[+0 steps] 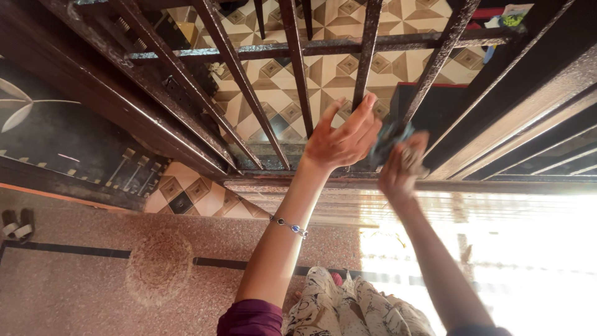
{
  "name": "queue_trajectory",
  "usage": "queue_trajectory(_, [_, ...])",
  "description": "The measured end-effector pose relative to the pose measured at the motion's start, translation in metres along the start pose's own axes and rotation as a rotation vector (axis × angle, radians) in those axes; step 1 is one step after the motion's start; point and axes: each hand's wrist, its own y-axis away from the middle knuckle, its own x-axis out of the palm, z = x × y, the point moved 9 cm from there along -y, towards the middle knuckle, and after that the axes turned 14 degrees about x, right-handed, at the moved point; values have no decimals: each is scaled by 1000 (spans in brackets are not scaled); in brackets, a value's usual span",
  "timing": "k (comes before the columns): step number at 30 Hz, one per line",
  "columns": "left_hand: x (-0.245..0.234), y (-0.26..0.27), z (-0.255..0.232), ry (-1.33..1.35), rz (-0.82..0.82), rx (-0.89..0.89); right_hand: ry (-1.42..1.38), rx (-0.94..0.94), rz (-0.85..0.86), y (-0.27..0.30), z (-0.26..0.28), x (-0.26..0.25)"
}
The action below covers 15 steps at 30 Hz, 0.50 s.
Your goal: The person cleans the vertical bars of a metal gate with a blue cloth, wiping both sides of the bars and moving the cloth up and down the length of the metal.
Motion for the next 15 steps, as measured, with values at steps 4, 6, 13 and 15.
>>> queue_trajectory(4, [-2,-3,1,23,-25,-3,280,-25,-20,41,-46,0])
queue_trajectory(6, [-1,-3,0,29,-24,-5,217,36,-1,40,-44,0])
queue_trajectory(13, [8,7,-3,61,4,7,-157,82,-143,-17,79,-13])
queue_trajectory(15, [8,10,-4,78,0,3,-85,-49,-182,-43,137,-14])
